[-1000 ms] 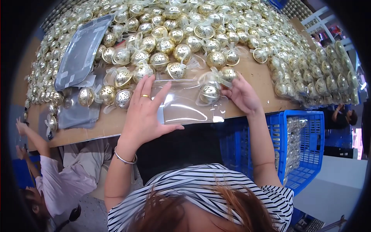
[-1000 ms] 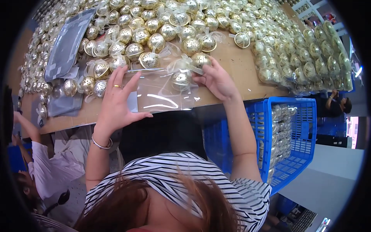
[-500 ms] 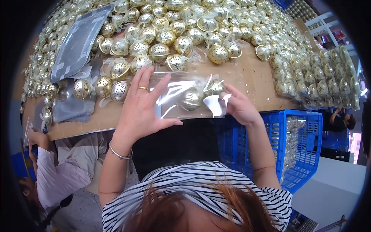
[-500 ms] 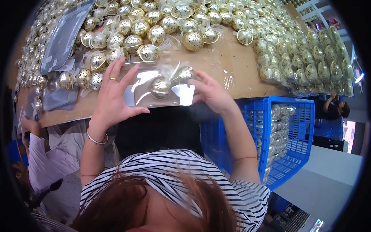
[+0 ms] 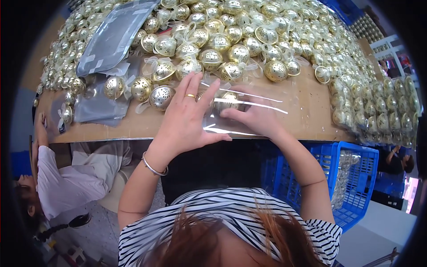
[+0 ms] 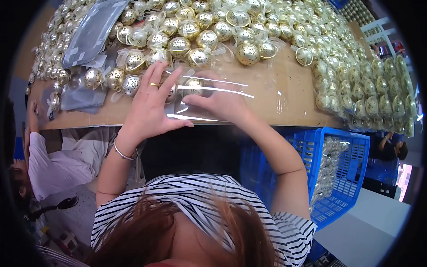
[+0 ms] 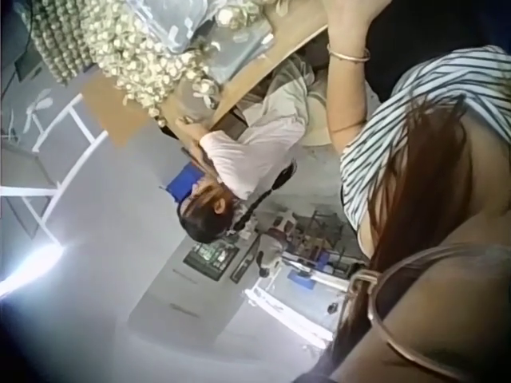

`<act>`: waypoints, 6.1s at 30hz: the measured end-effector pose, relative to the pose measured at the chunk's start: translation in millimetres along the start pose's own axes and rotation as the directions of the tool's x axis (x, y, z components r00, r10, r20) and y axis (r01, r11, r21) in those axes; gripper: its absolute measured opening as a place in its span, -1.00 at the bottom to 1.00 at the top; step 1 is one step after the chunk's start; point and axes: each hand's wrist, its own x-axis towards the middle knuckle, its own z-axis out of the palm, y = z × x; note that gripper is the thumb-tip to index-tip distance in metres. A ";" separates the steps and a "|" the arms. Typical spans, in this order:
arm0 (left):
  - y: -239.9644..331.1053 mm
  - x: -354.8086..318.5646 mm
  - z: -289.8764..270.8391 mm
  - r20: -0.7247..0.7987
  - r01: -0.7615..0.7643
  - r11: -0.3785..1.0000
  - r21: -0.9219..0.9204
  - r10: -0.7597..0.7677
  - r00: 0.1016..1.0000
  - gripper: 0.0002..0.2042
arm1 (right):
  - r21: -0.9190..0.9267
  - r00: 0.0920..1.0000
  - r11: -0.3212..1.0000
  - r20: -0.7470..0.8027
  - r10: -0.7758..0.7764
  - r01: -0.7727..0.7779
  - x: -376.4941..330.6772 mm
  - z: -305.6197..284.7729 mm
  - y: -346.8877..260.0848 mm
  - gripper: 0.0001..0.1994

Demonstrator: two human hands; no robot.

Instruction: Placing gold-colored spherical ornaments into individual plastic bags at a production line workstation.

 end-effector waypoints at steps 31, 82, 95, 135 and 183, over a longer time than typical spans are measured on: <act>-0.9 5.6 1.7 -0.041 0.043 0.999 0.023 -0.042 0.998 -0.03 | 0.343 0.942 0.938 -0.328 0.076 0.044 -10.3 -12.7 55.0 -0.48; 4.3 9.9 1.7 0.033 0.116 0.986 0.116 -0.121 0.992 0.04 | -0.415 0.705 0.637 0.016 -0.709 0.650 42.5 -5.2 41.5 -0.40; 5.1 10.3 6.0 0.006 0.153 0.986 0.072 -0.154 0.988 0.10 | -0.129 0.812 0.806 0.190 -0.552 0.578 60.0 -12.6 27.6 -0.36; 1.5 11.2 6.0 -0.015 0.094 0.995 0.033 -0.094 0.995 0.08 | -0.230 0.867 0.870 0.366 -0.338 0.436 64.0 16.8 -17.2 -0.67; 9.7 5.5 0.9 0.040 0.069 0.987 0.144 -0.076 0.996 -0.26 | -0.446 0.595 0.521 0.033 -0.803 0.727 24.1 -45.7 100.8 -0.71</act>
